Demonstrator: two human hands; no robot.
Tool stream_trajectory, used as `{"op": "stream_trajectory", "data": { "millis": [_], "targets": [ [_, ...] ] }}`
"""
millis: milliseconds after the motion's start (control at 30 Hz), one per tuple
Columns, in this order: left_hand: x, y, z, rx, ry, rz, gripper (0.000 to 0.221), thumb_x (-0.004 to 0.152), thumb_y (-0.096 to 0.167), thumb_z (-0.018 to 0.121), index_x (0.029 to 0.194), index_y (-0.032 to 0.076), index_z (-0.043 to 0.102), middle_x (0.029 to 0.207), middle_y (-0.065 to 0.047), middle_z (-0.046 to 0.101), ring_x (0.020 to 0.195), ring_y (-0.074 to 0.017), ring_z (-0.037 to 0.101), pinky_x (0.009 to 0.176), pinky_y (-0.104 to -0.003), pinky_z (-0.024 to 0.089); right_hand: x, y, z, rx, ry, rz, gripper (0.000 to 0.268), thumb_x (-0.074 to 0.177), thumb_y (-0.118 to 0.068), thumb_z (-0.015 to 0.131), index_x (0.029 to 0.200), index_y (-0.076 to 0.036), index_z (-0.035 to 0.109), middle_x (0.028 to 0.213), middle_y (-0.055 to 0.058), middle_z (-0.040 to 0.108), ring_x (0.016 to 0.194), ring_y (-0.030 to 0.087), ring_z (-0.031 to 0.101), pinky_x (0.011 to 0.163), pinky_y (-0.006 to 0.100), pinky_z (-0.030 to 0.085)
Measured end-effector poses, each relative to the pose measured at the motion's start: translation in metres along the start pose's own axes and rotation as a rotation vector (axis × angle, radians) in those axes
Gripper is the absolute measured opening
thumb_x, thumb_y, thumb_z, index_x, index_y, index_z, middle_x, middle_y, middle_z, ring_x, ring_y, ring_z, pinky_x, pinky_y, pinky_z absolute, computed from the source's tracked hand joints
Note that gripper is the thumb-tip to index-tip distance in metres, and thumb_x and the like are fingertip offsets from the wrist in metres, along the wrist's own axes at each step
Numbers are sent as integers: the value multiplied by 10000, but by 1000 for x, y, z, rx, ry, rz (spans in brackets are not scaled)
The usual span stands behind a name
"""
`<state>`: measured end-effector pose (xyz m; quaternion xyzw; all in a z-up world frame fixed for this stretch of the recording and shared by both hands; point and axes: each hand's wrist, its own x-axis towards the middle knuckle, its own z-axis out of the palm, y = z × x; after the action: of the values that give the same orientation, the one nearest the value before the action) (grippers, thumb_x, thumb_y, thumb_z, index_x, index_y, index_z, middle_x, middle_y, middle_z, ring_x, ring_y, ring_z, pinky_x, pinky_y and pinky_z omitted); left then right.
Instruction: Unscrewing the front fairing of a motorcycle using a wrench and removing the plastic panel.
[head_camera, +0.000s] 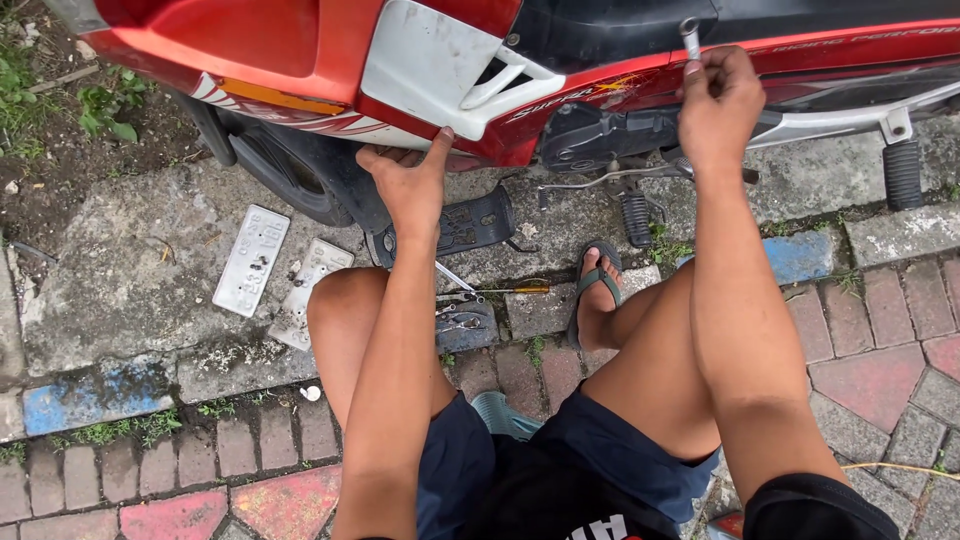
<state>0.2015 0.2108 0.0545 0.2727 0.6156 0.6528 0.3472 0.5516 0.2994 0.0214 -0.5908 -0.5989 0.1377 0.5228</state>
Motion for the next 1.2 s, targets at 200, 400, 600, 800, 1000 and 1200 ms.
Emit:
{"op": "stream_trajectory", "data": {
  "millis": [200,400,600,800,1000,1200],
  "targets": [
    [-3,9,-7,-29,-115,-10,766,726,235,881,1220,70,320,1286,-245,636,1129,-297,711,967,-391,651,-14,-69,35,-271,-97,-478,62,1054,-75,638,1059,-90,698,1034,45,733,958,282,654,780,430,319],
    [-6,19,-16,131,-171,-87,748,760,355,823,1254,90,327,1340,-203,642,1149,-295,726,994,-385,620,-19,-99,71,-272,-115,-537,82,1063,-100,618,1057,-116,698,1011,14,711,870,253,588,792,397,278],
    [-1,16,-29,409,-233,-58,705,822,400,755,1304,57,372,1325,-179,636,1138,-276,726,935,-418,594,-10,-89,81,-282,-124,-415,75,1019,-59,661,1072,-105,690,1059,32,728,951,290,635,821,445,315],
    [-2,21,-41,518,-159,43,667,839,315,770,1357,32,462,1361,-163,591,1082,-292,711,869,-428,586,-4,-73,85,-205,-110,-271,62,1020,-90,677,1061,-135,688,992,-14,698,923,241,638,876,434,314],
    [-5,38,-54,258,92,389,734,884,186,733,1461,-7,323,1431,-210,440,1215,-306,610,906,-402,585,-15,-111,71,55,-116,-362,87,1052,4,596,1105,25,661,1016,133,683,841,260,645,732,390,490],
    [-16,63,-65,120,50,491,870,922,252,767,1554,91,192,1589,-255,351,1345,-333,562,997,-431,557,5,-172,38,79,-120,-501,108,1103,26,562,1170,53,641,941,141,617,765,233,581,658,367,432]
  ]
}}
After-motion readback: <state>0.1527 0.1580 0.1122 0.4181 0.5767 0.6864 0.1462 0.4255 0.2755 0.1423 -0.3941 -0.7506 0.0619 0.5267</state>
